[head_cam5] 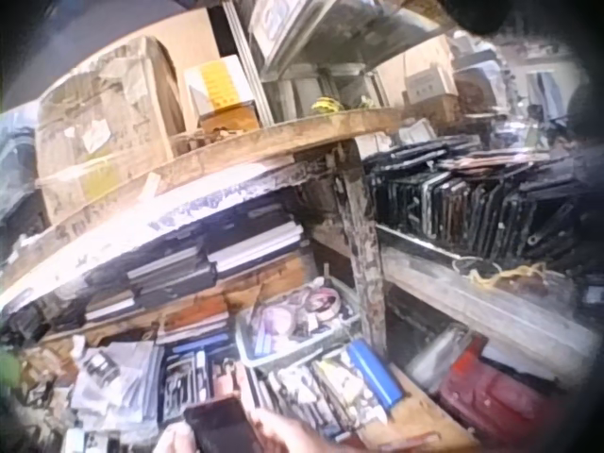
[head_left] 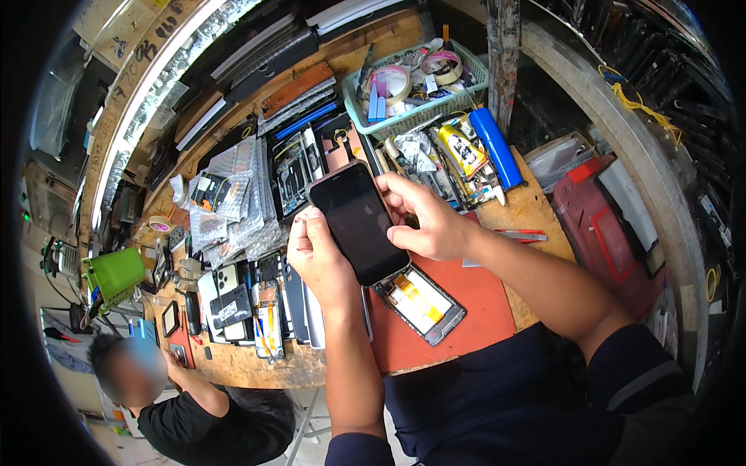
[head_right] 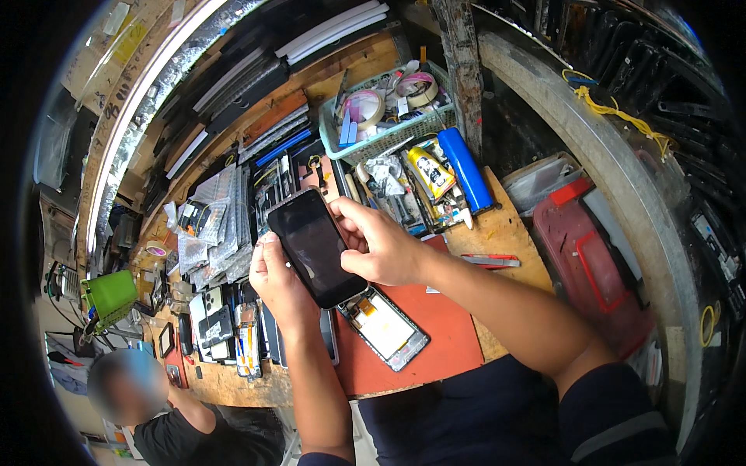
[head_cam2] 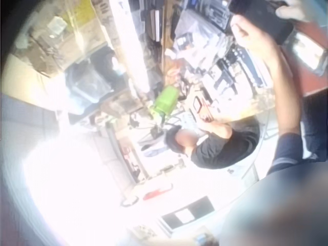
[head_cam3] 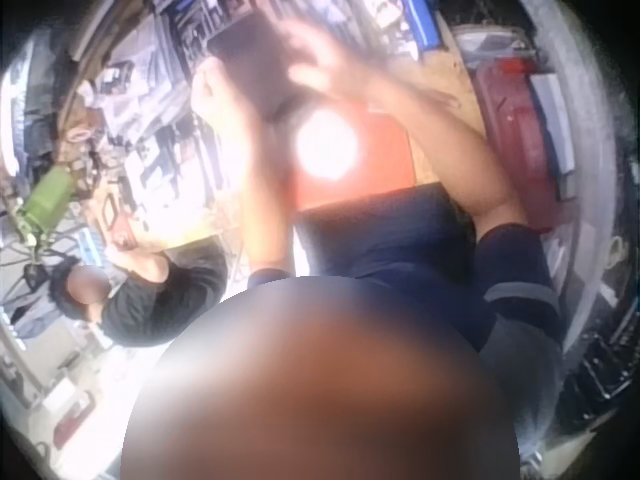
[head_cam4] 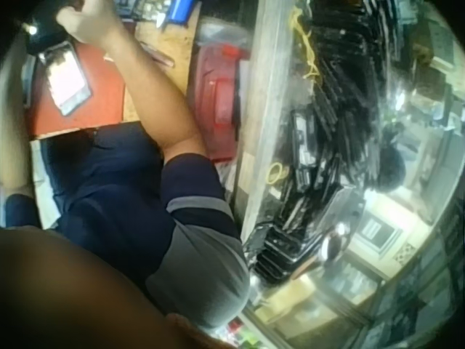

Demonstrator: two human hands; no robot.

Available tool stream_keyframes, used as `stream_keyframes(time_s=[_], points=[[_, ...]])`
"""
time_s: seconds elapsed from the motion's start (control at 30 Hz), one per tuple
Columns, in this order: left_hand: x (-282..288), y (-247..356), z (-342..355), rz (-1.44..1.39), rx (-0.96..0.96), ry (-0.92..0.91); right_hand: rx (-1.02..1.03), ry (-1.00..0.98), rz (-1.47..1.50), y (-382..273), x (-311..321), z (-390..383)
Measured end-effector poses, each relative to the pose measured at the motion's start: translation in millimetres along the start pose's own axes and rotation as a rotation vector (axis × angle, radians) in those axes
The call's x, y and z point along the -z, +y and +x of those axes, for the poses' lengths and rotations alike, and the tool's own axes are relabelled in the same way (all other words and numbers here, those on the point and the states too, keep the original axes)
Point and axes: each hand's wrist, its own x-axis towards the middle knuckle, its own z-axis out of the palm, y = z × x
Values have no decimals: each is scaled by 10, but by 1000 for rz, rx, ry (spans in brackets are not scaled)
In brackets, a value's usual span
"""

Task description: The person handles a disassembled smartphone, removes the back cover, and inspects the internal components. They then pick up a different smartphone, turn it over, and place it back on the workbench among other devices and tools.

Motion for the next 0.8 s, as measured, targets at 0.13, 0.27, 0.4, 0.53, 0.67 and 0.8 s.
stream_keyframes(time_s=[0.13, 0.27, 0.4, 0.53, 0.67, 0.8], points=[[61, -53, 13, -15, -8, -9, -7, 4, 13, 13, -6, -6], [70, -33, 13, -11, -13, 5, -73, -79, 25, -105, 34, 3], [33, 27, 4, 23, -11, 5, -56, -77, 82, -104, 38, 3], [49, 35, 4, 33, -25, -7, -61, -83, 85, -26, 51, 2], [56, 7, 4, 18, -26, -8, -64, -73, 88, -15, 52, 6], [39, 19, -10, 42, -31, 2, -87, -40, 79, 8, 22, 11]])
